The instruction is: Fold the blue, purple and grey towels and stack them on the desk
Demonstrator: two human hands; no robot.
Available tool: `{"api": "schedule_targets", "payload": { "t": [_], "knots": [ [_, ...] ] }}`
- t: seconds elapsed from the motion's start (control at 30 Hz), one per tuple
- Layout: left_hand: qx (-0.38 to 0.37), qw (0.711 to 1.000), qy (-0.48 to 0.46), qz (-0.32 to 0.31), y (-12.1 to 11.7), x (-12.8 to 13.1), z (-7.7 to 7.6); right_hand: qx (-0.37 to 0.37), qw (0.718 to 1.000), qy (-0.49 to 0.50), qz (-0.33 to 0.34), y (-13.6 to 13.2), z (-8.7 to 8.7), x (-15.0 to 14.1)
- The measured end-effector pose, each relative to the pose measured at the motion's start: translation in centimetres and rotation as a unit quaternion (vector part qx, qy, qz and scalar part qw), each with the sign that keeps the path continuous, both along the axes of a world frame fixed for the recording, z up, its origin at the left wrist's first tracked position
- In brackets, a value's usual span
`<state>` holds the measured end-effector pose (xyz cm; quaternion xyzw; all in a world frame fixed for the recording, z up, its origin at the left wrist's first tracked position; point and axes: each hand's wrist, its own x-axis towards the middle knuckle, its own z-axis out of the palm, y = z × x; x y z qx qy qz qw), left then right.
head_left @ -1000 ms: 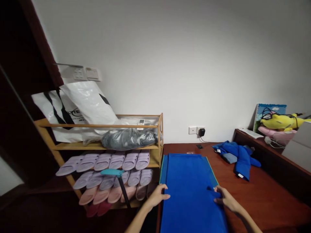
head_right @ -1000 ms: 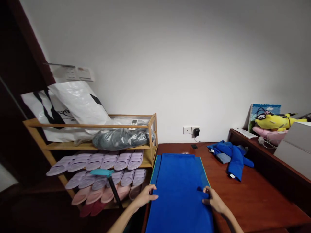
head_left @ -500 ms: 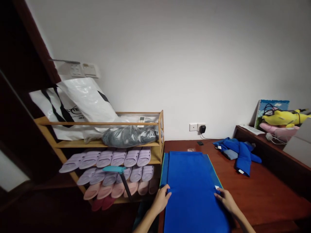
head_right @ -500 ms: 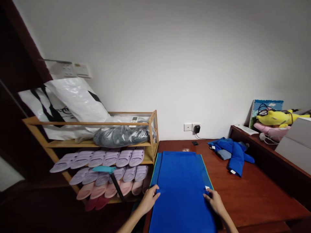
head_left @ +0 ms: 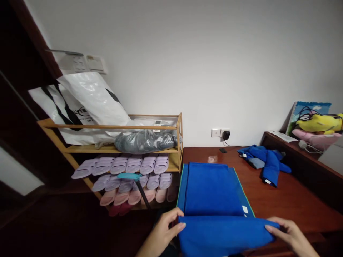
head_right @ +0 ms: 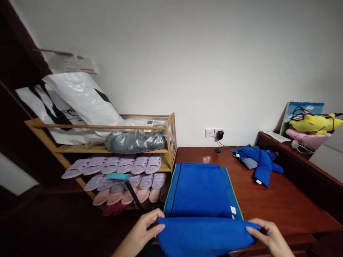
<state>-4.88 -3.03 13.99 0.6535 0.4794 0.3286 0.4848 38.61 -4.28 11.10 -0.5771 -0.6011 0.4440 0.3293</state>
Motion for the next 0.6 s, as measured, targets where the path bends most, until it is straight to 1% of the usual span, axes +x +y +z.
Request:
{"api": "schedule_targets", "payload": {
  "t": [0.07, 0.13, 0.17, 0.23, 0.27, 0.3, 0.33, 0.37, 0.43, 0.53, 0.6],
  "knots": [
    [0.043, 0.999, -0.010, 0.023, 0.2, 0.1, 3.7, 0.021, 1.000, -0.006, -0.020, 0.0, 3.9, 0.5],
    [0.082, 0.995, -0.026, 0.053, 1.4, 0.5, 6.9, 0.075, 0.995, -0.023, -0.055, 0.9, 7.7, 0.5],
    [0.097, 0.992, -0.042, 0.065, 2.4, 0.8, 8.2, 0.108, 0.991, -0.034, -0.071, 1.8, 9.4, 0.4],
    [0.116, 0.988, -0.071, 0.077, 4.9, 1.5, 10.1, 0.157, 0.983, -0.049, -0.088, 4.1, 12.2, -0.2],
    [0.126, 0.985, -0.085, 0.082, 6.4, 1.8, 10.7, 0.167, 0.981, -0.048, -0.090, 5.6, 13.2, -0.5],
    [0.137, 0.982, -0.094, 0.087, 8.0, 2.1, 11.0, 0.170, 0.980, -0.043, -0.089, 7.2, 13.8, -0.8],
    [0.150, 0.980, -0.095, 0.092, 9.7, 2.4, 10.9, 0.169, 0.981, -0.035, -0.088, 8.9, 14.0, -1.1],
    [0.163, 0.978, -0.087, 0.099, 11.5, 2.6, 10.6, 0.170, 0.981, -0.030, -0.088, 10.6, 13.8, -1.3],
    [0.190, 0.974, -0.032, 0.121, 15.2, 2.9, 9.4, 0.176, 0.979, -0.036, -0.097, 14.3, 12.6, -1.6],
    [0.191, 0.970, 0.030, 0.147, 20.3, 3.6, 6.6, 0.178, 0.972, -0.077, -0.130, 19.6, 9.2, -1.9],
    [0.184, 0.965, 0.072, 0.171, 22.6, 4.6, 4.5, 0.168, 0.967, -0.108, -0.156, 22.3, 6.4, -2.5]
  ]
}}
